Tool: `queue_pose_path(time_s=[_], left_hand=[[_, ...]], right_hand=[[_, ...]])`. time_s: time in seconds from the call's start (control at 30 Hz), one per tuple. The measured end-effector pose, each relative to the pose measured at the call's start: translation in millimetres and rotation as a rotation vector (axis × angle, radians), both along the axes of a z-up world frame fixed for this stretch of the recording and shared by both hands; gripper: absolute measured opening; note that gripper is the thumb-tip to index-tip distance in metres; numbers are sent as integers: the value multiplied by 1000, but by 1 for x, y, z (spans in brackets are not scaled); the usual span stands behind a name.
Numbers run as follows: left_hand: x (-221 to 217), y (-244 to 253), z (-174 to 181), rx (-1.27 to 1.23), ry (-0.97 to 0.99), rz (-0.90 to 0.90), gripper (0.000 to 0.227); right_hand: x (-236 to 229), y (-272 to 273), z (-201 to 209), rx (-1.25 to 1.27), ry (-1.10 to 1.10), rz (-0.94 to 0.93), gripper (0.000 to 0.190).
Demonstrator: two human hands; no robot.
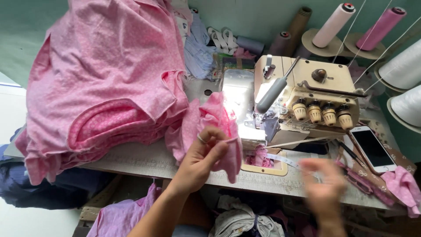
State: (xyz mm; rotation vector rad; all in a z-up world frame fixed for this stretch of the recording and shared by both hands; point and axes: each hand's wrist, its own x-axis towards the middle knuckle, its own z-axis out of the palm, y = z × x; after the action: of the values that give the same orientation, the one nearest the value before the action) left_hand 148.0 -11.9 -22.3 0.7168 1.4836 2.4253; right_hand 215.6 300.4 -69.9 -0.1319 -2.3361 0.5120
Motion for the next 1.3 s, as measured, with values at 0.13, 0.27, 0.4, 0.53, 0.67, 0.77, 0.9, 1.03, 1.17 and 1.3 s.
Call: queue_pose_path(time_s=[0.13, 0.27, 0.4, 0.53, 0.67, 0.77, 0.9, 1.03, 1.17, 1.3], left_hand=[[12, 22, 32, -19, 99, -53, 6], [19, 20, 61, -107, 419, 95, 36], [22, -15, 58, -656, 812, 596, 49], [23, -18, 22, -796, 580, 305, 36], [37, -6, -1, -585, 540, 267, 17], [42, -14, 4, -316, 186, 203, 21], [37, -39, 39, -164, 81, 257, 23], [21, -58, 37, -566, 292, 254, 70], [-1, -69, 3, -1118, 732, 367, 69], [-8, -81, -21, -999, 838, 455, 40]], right_hand=[[-14, -111, 9, -523, -259, 626, 52], [-36, -161, 63, -972, 73, 955, 29], [-32, -139, 33, -1394, -18, 884, 20], [-21, -134, 69, -1818, -233, 544, 47], [-8, -132, 96, -1766, -274, 406, 57], [-11, -101, 70, -1176, -346, 747, 68], [-8, -88, 95, -925, -638, 521, 74], [-3, -85, 91, -620, -271, 345, 20], [-9, -51, 93, -520, -320, 151, 6], [-3, -35, 90, -419, -169, 152, 14]])
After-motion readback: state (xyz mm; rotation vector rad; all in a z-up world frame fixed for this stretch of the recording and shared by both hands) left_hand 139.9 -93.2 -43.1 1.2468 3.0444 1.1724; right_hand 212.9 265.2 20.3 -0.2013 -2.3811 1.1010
